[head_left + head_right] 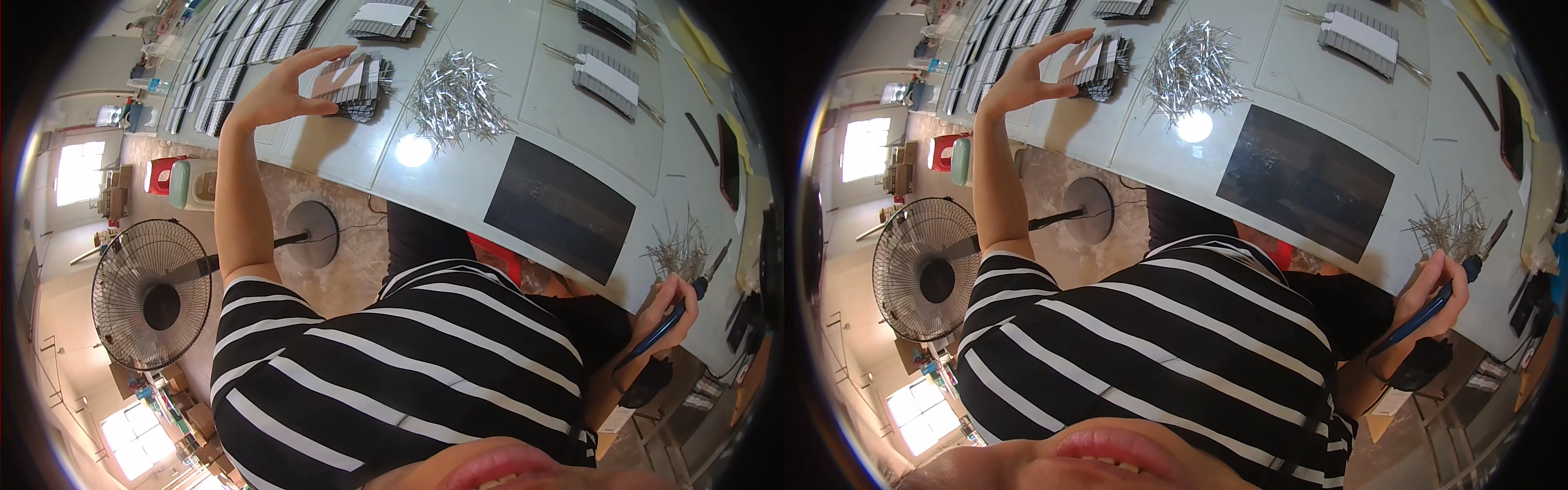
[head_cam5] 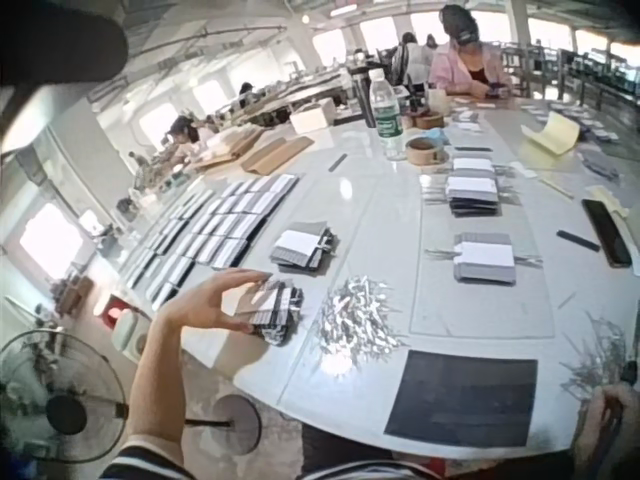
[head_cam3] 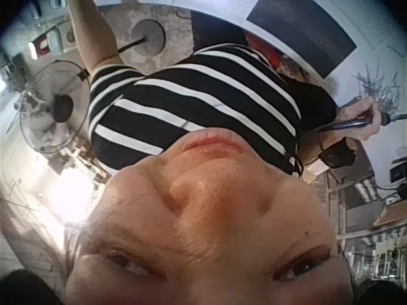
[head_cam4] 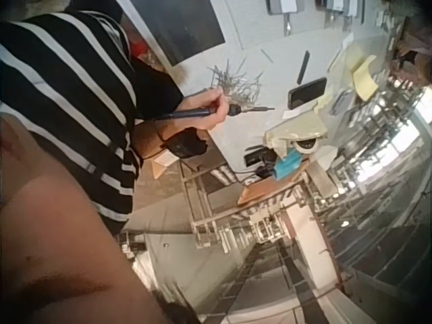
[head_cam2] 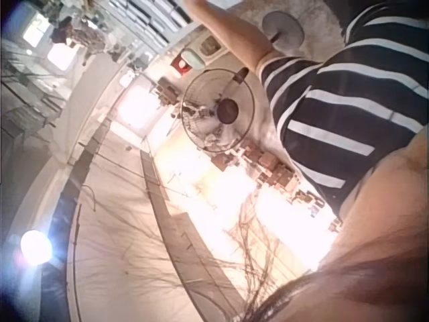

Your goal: Soldering wires onto electrical components using a template.

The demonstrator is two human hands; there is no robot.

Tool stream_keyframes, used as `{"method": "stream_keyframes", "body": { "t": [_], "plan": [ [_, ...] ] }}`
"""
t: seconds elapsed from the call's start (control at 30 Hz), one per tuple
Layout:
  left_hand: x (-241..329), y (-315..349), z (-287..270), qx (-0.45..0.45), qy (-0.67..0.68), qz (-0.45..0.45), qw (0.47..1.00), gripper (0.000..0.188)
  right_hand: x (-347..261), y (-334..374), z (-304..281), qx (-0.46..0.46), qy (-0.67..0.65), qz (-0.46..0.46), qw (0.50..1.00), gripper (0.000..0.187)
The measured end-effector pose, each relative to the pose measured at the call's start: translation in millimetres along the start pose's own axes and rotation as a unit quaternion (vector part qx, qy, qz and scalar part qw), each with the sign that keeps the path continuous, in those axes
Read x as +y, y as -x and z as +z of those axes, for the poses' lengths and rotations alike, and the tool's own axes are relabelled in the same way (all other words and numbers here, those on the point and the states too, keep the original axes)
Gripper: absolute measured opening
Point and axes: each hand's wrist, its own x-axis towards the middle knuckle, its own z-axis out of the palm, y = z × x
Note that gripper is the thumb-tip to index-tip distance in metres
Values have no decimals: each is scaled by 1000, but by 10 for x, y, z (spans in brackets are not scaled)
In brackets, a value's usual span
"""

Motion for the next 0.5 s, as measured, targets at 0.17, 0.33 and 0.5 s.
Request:
{"method": "stream_keyframes", "body": {
  "t": [0.17, 0.33, 0.5],
  "plan": [
    [-32, -159, -38, -9, 31, 23, 999, 82, 66, 40, -52, 2, -34, 18, 999, 20],
    [-230, -51, -281, 7, 52, 7, 999, 83, -24, 2, 64, 30, -53, 18, 998, 19],
    [124, -245, -303, 54, -19, 47, 997, 78, -143, -32, 114, 50, -55, 16, 997, 22]
  ]
}}
